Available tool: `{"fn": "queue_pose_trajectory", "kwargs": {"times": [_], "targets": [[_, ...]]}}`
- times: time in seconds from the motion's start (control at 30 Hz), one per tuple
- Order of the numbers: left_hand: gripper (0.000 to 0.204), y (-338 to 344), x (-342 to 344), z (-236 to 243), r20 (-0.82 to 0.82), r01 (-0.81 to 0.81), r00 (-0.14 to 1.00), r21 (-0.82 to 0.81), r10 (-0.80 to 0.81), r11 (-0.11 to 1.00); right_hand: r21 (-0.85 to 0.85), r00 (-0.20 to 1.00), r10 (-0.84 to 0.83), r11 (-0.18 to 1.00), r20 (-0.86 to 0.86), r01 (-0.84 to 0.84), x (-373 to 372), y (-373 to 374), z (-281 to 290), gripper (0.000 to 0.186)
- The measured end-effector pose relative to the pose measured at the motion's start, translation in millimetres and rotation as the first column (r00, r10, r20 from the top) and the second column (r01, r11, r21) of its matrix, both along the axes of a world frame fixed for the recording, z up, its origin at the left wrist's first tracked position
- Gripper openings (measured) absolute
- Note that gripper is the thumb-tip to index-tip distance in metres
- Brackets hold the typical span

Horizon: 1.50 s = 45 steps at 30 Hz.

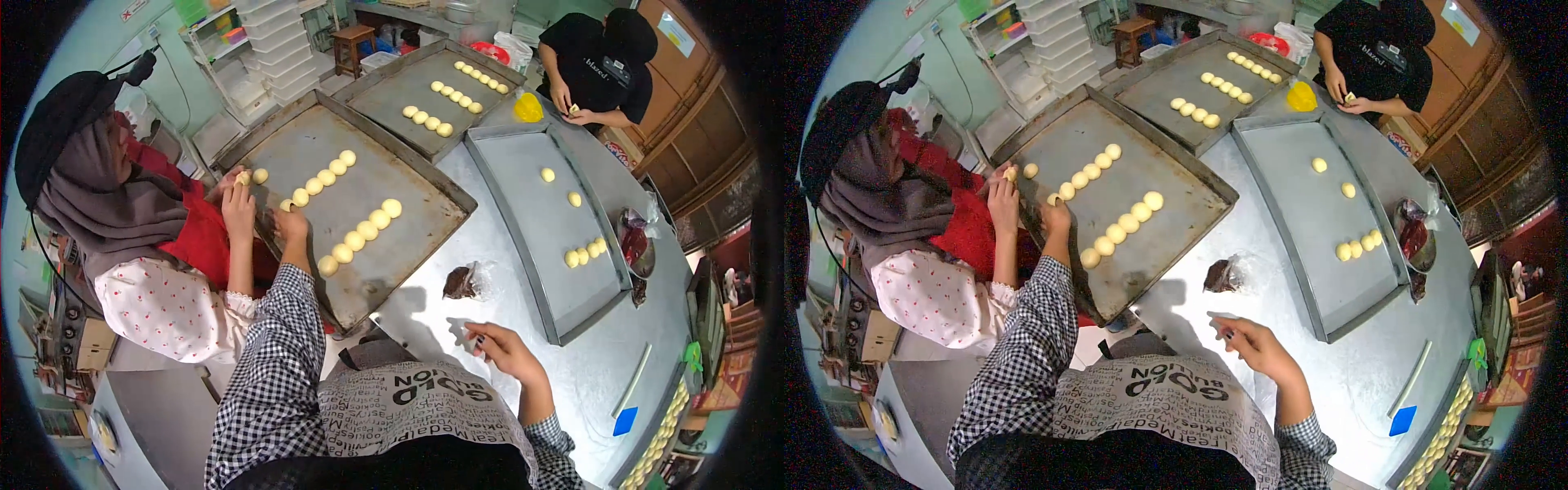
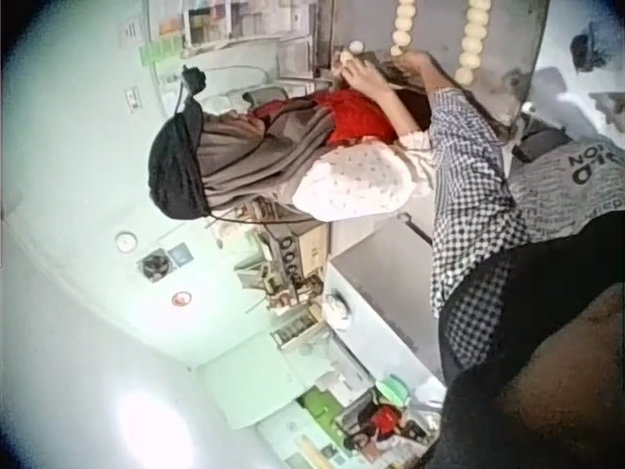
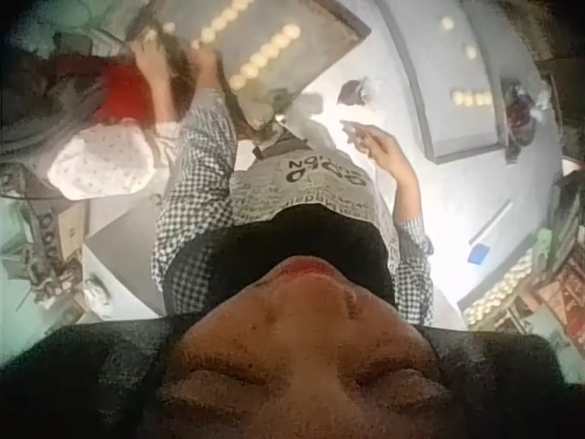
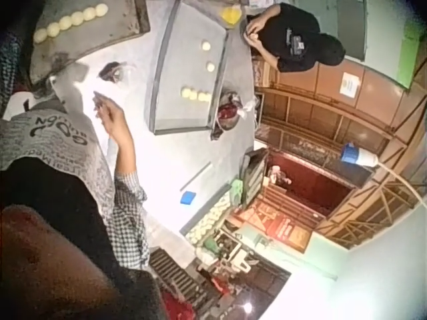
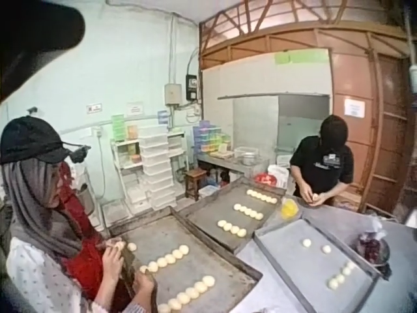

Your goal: Preparing and filling dough balls with chocolate and bananas on a production floor.

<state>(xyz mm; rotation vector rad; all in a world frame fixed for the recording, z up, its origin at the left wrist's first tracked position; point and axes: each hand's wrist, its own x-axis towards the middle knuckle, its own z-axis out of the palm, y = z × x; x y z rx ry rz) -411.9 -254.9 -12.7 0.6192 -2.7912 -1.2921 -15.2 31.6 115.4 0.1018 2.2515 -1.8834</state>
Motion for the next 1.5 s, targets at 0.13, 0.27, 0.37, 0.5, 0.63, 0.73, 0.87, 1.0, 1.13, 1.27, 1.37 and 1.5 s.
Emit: {"fn": "queue_pose_trajectory", "kwargs": {"times": [0.13,0.27,0.37,0.5,0.63,0.73,0.87,1.0,1.13,1.27,1.37,1.5], "targets": [[0.065,-10,-34,-63,-0.231,-0.045,0.972,-0.055,0.031,0.997,-0.069,0.965,-0.194,0.976,0.179,0.209,34,-6,-19,0.033],[0.068,1,-50,-76,-0.192,-0.095,0.976,0.029,0.099,0.995,-0.157,0.949,-0.238,0.950,0.206,0.272,42,-11,-31,0.032],[0.074,-13,-54,-78,-0.253,-0.174,0.941,0.200,0.223,0.964,-0.135,0.955,-0.208,0.961,0.210,0.239,34,-13,-33,0.031],[0.079,-15,-36,-54,-0.152,0.053,0.988,0.284,-0.010,0.957,-0.074,0.963,-0.196,0.974,0.183,0.212,30,-14,-52,0.032],[0.080,80,71,8,-0.413,0.342,0.899,0.452,-0.146,0.824,0.170,0.962,-0.172,0.976,0.212,0.137,35,-20,-48,0.031],[0.081,101,197,79,-0.667,0.715,0.625,0.280,-0.406,0.641,0.442,0.987,-0.032,0.896,0.160,-0.043,35,-24,-46,0.025],[0.073,111,272,74,-0.691,0.913,0.261,-0.051,-0.675,0.405,0.690,1.000,-0.019,0.724,0.021,-0.001,58,-15,-60,0.029],[0.058,119,313,52,-0.648,0.958,0.197,-0.033,-0.736,0.286,0.773,0.903,-0.103,0.482,-0.417,0.412,102,2,-52,0.037],[0.057,167,345,57,-0.640,0.982,0.098,-0.061,-0.762,0.177,0.517,0.820,-0.442,0.636,-0.364,0.572,172,38,-61,0.027],[0.052,247,356,79,-0.597,0.981,-0.053,-0.179,-0.800,0.069,0.492,0.613,-0.534,0.369,-0.582,0.788,219,47,-66,0.026],[0.044,318,342,74,-0.616,0.953,-0.163,-0.300,-0.771,0.037,0.683,0.705,-0.552,0.300,-0.445,0.666,263,45,-91,0.034],[0.038,411,324,64,-0.357,0.953,-0.114,-0.304,-0.927,0.000,0.752,0.637,-0.682,0.193,-0.359,0.630,314,40,-133,0.043]]}}
